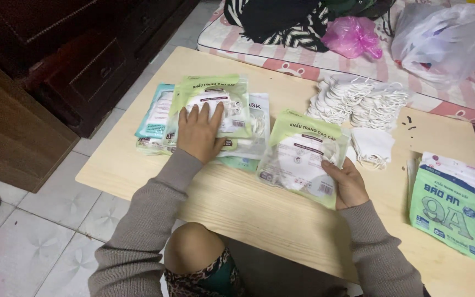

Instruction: Counting and packaging face masks into plastic bags

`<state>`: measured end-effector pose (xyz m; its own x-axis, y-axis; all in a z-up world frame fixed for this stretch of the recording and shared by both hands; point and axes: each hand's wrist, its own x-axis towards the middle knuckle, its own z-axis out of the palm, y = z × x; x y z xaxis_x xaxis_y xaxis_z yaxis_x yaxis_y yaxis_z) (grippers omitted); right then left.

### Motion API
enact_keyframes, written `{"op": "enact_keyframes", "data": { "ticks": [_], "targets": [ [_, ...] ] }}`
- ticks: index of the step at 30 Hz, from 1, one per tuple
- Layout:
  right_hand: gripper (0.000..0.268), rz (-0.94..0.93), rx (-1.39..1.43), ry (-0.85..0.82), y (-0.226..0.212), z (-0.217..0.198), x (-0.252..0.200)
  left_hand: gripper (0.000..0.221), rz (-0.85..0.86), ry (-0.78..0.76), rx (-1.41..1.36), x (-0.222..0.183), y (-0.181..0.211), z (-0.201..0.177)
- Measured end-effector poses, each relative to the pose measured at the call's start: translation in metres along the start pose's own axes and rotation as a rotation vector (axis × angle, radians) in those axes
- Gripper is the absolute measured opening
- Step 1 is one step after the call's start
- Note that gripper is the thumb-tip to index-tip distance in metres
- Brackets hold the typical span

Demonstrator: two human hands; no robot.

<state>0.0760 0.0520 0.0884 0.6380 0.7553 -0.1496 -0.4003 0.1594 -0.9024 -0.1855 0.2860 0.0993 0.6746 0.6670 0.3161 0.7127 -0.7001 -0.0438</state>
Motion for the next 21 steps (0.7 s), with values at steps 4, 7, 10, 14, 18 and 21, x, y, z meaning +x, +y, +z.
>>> {"op": "enact_keyframes", "data": {
  "ticks": [4, 7, 10, 14, 18, 21],
  "targets": [
    [0.042, 0.003, 0.014, 0.000, 0.000, 0.010, 0.000, 0.083, 0.054, 0.155, 0.089, 0.002, -0.005, 0.036],
    [0.041, -0.009, 0.026, -0.014, 0.000, 0.014, 0.007, 0.058, 0.050, 0.307, 0.180, 0.002, -0.008, 0.038],
    [0.042, -0.010, 0.021, -0.025, -0.005, 0.021, 0.010, 0.054, 0.017, 0.312, 0.160, -0.003, -0.016, 0.017],
    [0.043, 0.000, -0.008, -0.009, -0.013, 0.037, 0.016, 0.049, -0.051, 0.367, 0.061, -0.016, -0.042, -0.009],
    [0.052, -0.012, -0.046, -0.073, -0.010, 0.055, 0.037, 0.048, -0.009, 0.578, 0.187, -0.027, -0.073, 0.005],
    [0.057, -0.021, -0.022, -0.097, -0.001, 0.090, 0.043, 0.045, -0.015, 0.551, 0.161, -0.035, -0.081, 0.025]
  ]
}}
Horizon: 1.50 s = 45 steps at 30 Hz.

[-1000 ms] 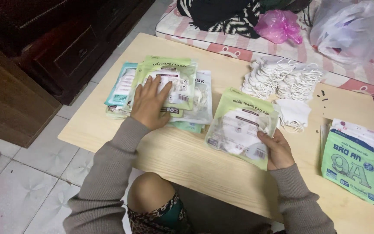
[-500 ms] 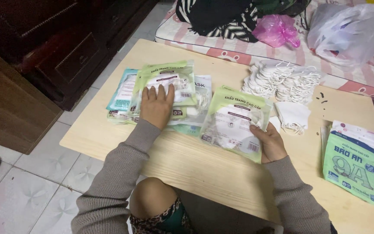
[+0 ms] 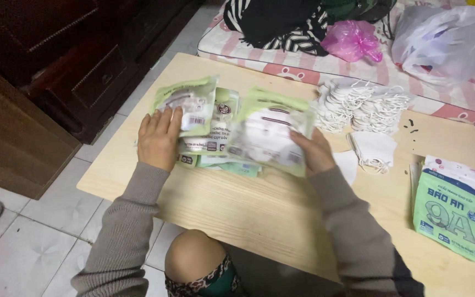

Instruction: Counting and packaging face masks into plastic bags

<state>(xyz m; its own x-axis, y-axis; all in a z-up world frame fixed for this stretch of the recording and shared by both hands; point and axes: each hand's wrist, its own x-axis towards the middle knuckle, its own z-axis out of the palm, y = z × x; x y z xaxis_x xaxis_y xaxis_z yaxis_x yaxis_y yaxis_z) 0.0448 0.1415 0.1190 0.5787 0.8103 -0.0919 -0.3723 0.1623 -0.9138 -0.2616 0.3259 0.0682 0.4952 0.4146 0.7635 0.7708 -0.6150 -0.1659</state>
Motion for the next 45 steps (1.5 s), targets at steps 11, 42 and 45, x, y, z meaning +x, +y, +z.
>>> {"op": "enact_keyframes", "data": {
  "ticks": [11, 42, 45],
  "targets": [
    [0.070, 0.095, -0.026, -0.057, 0.067, 0.060, 0.076, 0.044, 0.075, -0.074, -0.019, -0.003, -0.007, 0.016],
    [0.094, 0.044, -0.539, -0.126, 0.044, 0.005, 0.071, 0.072, -0.130, -0.481, -0.254, 0.005, 0.013, -0.023],
    [0.097, 0.024, -0.556, -0.115, 0.045, 0.003, 0.075, 0.074, -0.131, -0.482, -0.250, 0.007, 0.016, -0.030]
  ]
}}
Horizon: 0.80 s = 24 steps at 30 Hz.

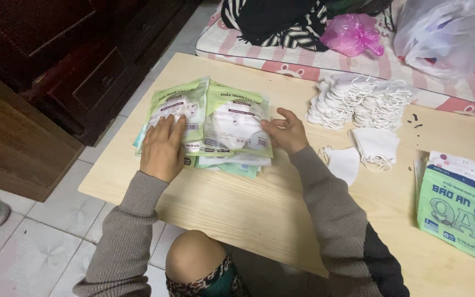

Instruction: Counting and packaging face masks into plastic bags

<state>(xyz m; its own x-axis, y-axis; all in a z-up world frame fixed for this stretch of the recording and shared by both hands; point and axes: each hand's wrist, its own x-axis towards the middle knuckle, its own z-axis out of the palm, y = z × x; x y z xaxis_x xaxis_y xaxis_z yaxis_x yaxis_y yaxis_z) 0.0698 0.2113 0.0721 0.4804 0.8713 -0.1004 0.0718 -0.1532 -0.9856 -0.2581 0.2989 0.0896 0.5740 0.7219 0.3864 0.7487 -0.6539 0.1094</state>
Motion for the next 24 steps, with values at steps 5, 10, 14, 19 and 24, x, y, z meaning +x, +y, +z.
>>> {"op": "enact_keyframes", "data": {
  "ticks": [5, 10, 14, 19, 24],
  "targets": [
    [0.091, -0.010, 0.033, 0.037, -0.014, -0.018, -0.017, 0.074, 0.054, 0.052, -0.090, -0.012, 0.026, -0.033],
    [0.082, 0.032, 0.012, 0.075, 0.014, -0.044, -0.016, 0.071, 0.219, 0.232, -0.225, -0.033, 0.058, -0.035],
    [0.085, 0.106, 0.057, 0.020, 0.013, -0.038, -0.021, 0.051, 0.249, 0.426, -0.438, -0.045, 0.085, -0.034],
    [0.088, 0.175, 0.119, -0.056, 0.024, -0.029, -0.016, 0.035, 0.242, 0.533, -0.507, -0.059, 0.100, -0.029],
    [0.096, 0.171, 0.311, -0.044, 0.087, -0.025, 0.031, 0.040, 0.010, 0.463, -0.431, -0.042, 0.066, -0.019]
  ]
}}
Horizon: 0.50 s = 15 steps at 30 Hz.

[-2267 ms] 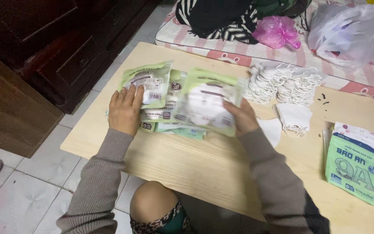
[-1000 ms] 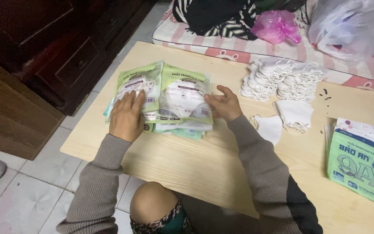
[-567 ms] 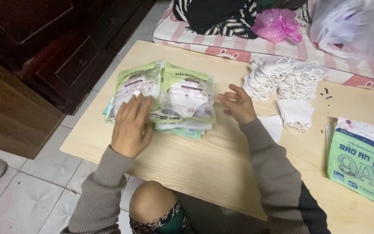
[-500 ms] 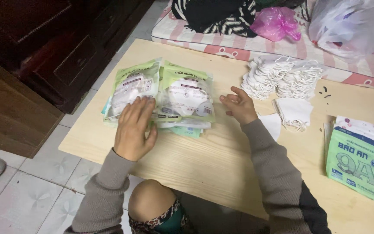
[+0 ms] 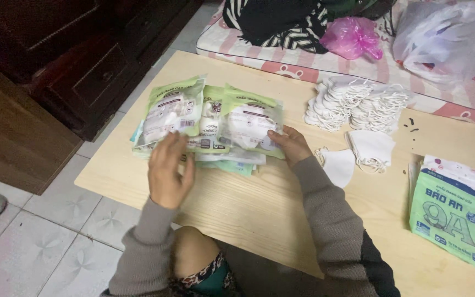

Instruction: Counting and packaging face masks into plastic bags

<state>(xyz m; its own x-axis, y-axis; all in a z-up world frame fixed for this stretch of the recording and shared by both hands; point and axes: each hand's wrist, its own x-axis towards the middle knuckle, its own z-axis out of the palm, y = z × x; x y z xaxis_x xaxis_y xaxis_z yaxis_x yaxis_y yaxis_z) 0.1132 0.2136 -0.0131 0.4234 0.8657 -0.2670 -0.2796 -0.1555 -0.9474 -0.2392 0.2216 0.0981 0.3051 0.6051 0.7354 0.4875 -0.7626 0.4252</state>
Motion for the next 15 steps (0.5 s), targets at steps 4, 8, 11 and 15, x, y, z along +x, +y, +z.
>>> {"op": "enact_keyframes", "data": {
  "ticks": [4, 8, 11, 15],
  "targets": [
    [0.086, 0.091, 0.051, -0.023, -0.067, 0.040, -0.067, 0.066, -0.049, -0.046, 0.228, 0.020, -0.037, -0.005],
    [0.052, 0.092, 0.181, -0.135, -0.032, 0.008, -0.022, 0.093, -0.314, -0.390, 0.214, 0.037, -0.059, 0.002],
    [0.046, 0.069, 0.185, -0.177, -0.048, 0.018, -0.037, 0.092, -0.326, -0.471, 0.243, 0.040, -0.070, 0.011],
    [0.052, 0.040, 0.124, -0.241, -0.083, 0.048, -0.075, 0.082, -0.336, -0.511, 0.265, 0.040, -0.075, 0.018]
  ]
}}
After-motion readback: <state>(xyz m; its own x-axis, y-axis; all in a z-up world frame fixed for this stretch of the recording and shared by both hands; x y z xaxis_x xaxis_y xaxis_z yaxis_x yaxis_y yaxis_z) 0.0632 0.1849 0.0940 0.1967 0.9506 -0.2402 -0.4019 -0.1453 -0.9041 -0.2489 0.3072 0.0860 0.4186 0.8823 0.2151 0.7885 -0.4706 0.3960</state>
